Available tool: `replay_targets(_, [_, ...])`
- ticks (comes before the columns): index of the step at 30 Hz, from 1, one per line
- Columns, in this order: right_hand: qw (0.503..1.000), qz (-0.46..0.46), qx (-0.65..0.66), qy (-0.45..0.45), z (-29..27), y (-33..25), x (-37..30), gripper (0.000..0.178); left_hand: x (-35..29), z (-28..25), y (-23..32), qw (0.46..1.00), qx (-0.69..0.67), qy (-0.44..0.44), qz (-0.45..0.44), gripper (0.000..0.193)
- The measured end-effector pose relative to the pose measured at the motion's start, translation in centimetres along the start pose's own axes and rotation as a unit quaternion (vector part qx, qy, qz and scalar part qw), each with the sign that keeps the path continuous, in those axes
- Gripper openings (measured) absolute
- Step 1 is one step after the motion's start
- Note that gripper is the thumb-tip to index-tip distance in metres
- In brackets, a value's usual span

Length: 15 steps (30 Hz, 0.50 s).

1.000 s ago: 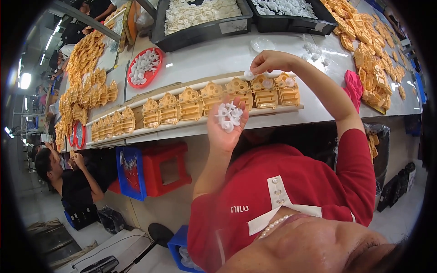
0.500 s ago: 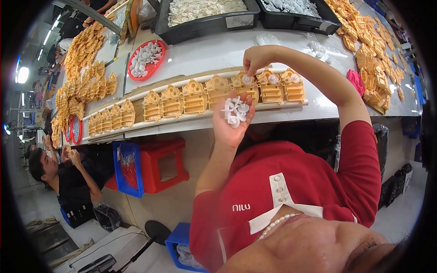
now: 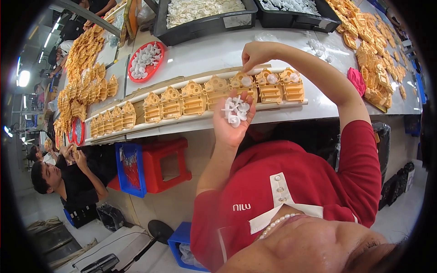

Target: The person assembles small white plastic parts into larger gold-colored plastic components by hand, placing them together on a production tray.

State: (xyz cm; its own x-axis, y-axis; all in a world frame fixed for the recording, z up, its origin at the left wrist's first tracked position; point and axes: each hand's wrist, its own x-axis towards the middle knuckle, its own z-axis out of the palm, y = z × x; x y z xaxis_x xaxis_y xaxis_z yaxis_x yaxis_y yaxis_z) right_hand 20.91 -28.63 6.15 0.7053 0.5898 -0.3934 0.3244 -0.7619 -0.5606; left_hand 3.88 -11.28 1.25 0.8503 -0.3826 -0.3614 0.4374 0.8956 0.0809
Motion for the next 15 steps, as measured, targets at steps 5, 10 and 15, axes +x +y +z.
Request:
replay_targets(5, [0.985,-0.092,0.079,0.124,0.4,-0.7,-3.7,0.02,0.0,1.1,-0.3,1.0,0.015,0.007,0.004,0.039])
replay_targets(10, [0.953,-0.252,0.094,0.138,3.5,-2.1,-8.0,0.011,1.0,1.6,-1.0,1.0,0.007,0.006,-0.001,0.04])
replay_targets(15, [0.906,-0.341,-0.049,0.245,5.9,-0.9,-9.4,0.013,2.1,0.9,-1.6,0.998,0.024,-0.042,-0.039,0.04])
